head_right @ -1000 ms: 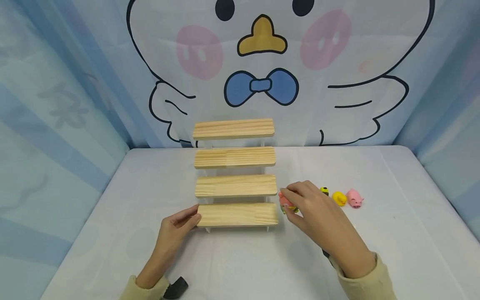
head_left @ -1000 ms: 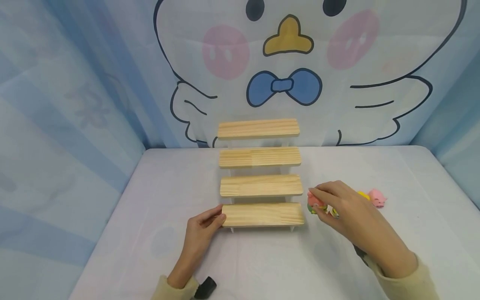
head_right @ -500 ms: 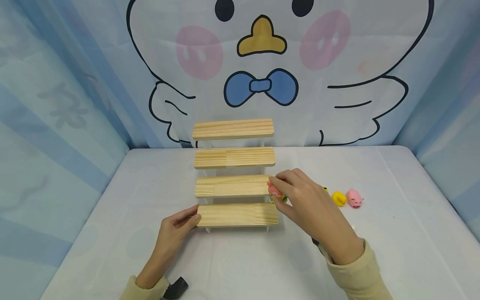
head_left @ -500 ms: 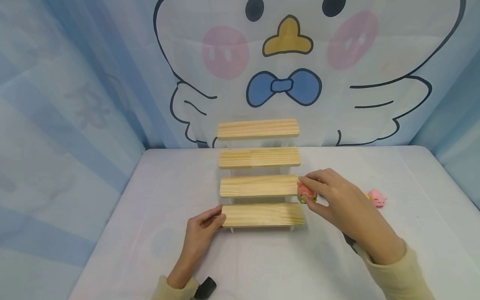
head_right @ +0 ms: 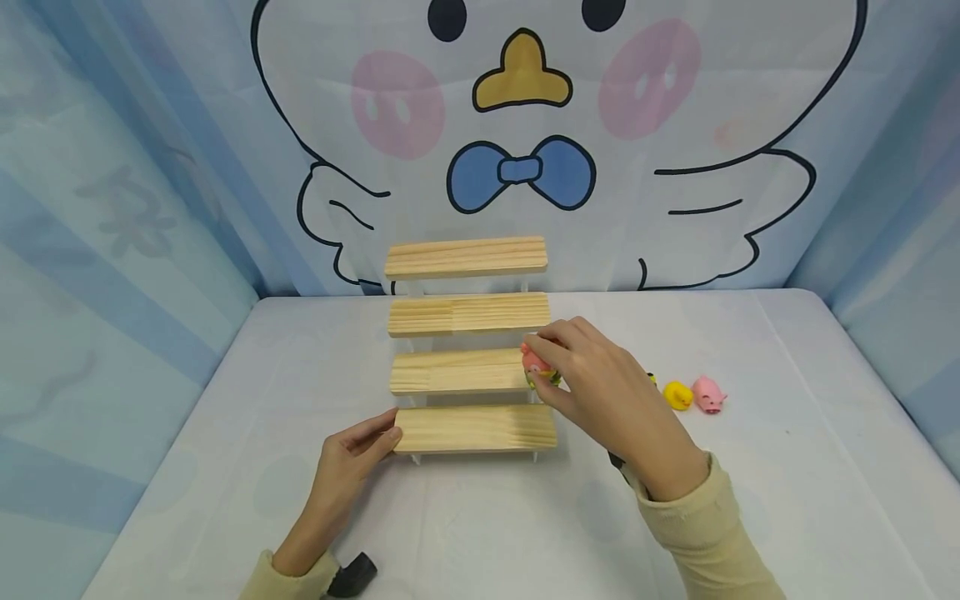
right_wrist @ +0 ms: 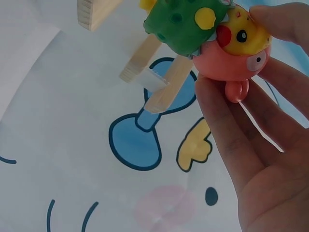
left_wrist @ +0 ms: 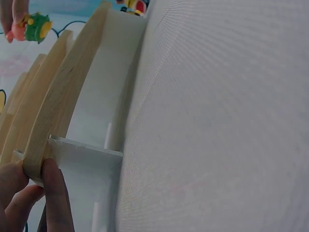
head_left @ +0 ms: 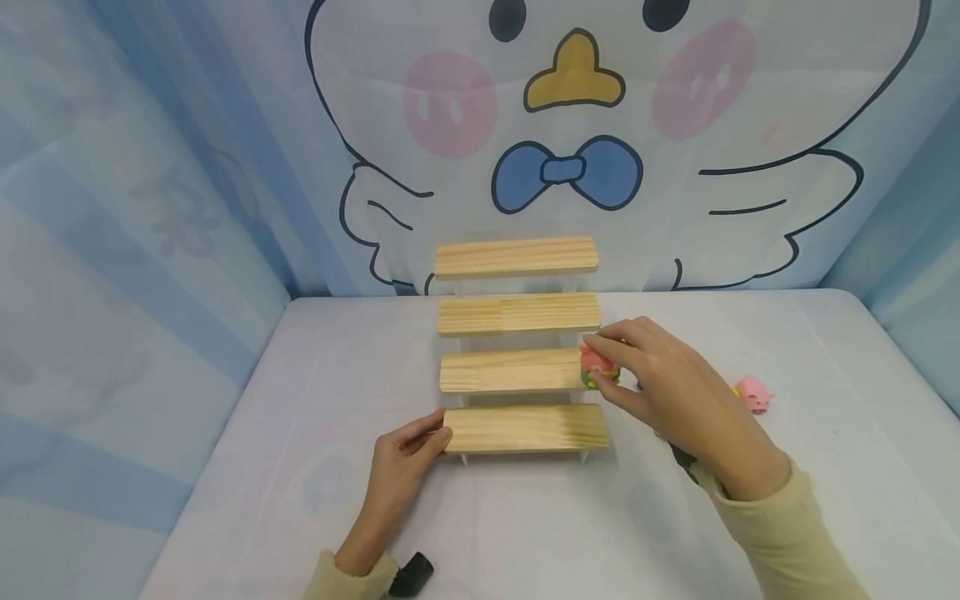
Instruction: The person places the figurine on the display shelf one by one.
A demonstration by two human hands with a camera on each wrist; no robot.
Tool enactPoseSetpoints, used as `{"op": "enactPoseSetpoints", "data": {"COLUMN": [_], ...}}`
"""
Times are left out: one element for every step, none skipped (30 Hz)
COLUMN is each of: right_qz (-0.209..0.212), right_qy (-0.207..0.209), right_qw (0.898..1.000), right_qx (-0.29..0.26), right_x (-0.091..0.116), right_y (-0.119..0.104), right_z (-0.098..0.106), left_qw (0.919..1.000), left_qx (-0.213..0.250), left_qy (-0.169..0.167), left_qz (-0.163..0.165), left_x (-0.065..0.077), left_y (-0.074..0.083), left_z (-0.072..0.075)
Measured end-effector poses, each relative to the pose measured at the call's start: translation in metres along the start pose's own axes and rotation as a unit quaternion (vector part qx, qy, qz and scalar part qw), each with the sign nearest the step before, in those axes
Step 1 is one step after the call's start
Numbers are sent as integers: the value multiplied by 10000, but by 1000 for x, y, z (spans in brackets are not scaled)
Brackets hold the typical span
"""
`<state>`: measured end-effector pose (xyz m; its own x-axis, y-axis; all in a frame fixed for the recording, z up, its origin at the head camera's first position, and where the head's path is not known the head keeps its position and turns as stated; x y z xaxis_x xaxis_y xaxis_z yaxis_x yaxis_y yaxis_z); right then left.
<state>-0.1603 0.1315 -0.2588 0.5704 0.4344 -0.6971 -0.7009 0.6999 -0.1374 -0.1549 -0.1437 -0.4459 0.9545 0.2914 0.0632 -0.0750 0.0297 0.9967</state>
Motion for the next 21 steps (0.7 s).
{"op": "enactPoseSetpoints", "data": {"right_qz": [2,6,9,9,15,19,24,31,39,49,60,71,89,111,127,145,167,195,218,242,263], "right_qy": [7,10,14,13,15,16,15,17,22,28,37,48,55,65,79,94,109,130,149,175,197], "right_qw": [10000,10000,10000,10000,10000,10000,10000,10000,10000,10000,9999,9999,9999,9999,9998,9998,9997,9996,9995,9994,9993], "right_qx": [-13,-15,-26,-34,-45,-51,-55,-57,-67,-76,-84,-96,-102,-112,-127,-140,-147,-155,-158,-168,-173], "right_x": [-1,-2,-3,-5,-5,-6,-8,-9,-10,-11,-12,-13,-14,-15,-17,-18,-19,-20,-21,-23,-24], "right_y": [0,1,1,1,1,0,0,0,0,0,-1,-1,-1,-1,-2,-2,-3,-3,-4,-4,-5], "right_z": [0,-1,-1,-2,-2,-2,-3,-3,-3,-4,-4,-4,-4,-5,-5,-5,-5,-5,-6,-6,-6], "left_qw": [10000,10000,10000,10000,10000,10000,10000,10000,10000,10000,10000,10000,9999,9999,9999,9999,9999,9999,9999,9999,9999], "left_qx": [8,19,30,43,59,66,74,74,68,62,57,52,48,42,40,41,38,36,28,25,21], "left_qy": [-4,-9,-15,-18,-20,-22,-25,-26,-25,-21,-19,-14,-8,-3,0,6,7,9,10,6,7], "left_qz": [-10,-14,-20,-23,-21,-16,-4,16,31,49,66,82,97,107,114,123,129,137,138,137,138], "left_x": [0,0,0,0,0,0,0,0,0,1,1,1,1,1,1,0,0,0,0,0,0], "left_y": [0,0,0,1,1,1,1,0,0,0,0,0,0,0,0,0,0,0,0,0,0], "left_z": [0,0,0,0,0,0,0,0,0,0,-1,-1,-1,-1,-1,-1,-1,-1,-1,-1,0]}}
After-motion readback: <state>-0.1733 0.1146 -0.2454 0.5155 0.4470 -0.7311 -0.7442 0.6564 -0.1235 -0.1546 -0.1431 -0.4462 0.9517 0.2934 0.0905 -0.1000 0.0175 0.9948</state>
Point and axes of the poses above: each hand's wrist, its own x-axis away from the middle knuckle, its own z-axis out of the back of the hand, y = z × x, the point moved 8 cm from there along -x, towards the middle knuckle, and after that the axes turned 12 degrees about y, right-handed, at the moved point
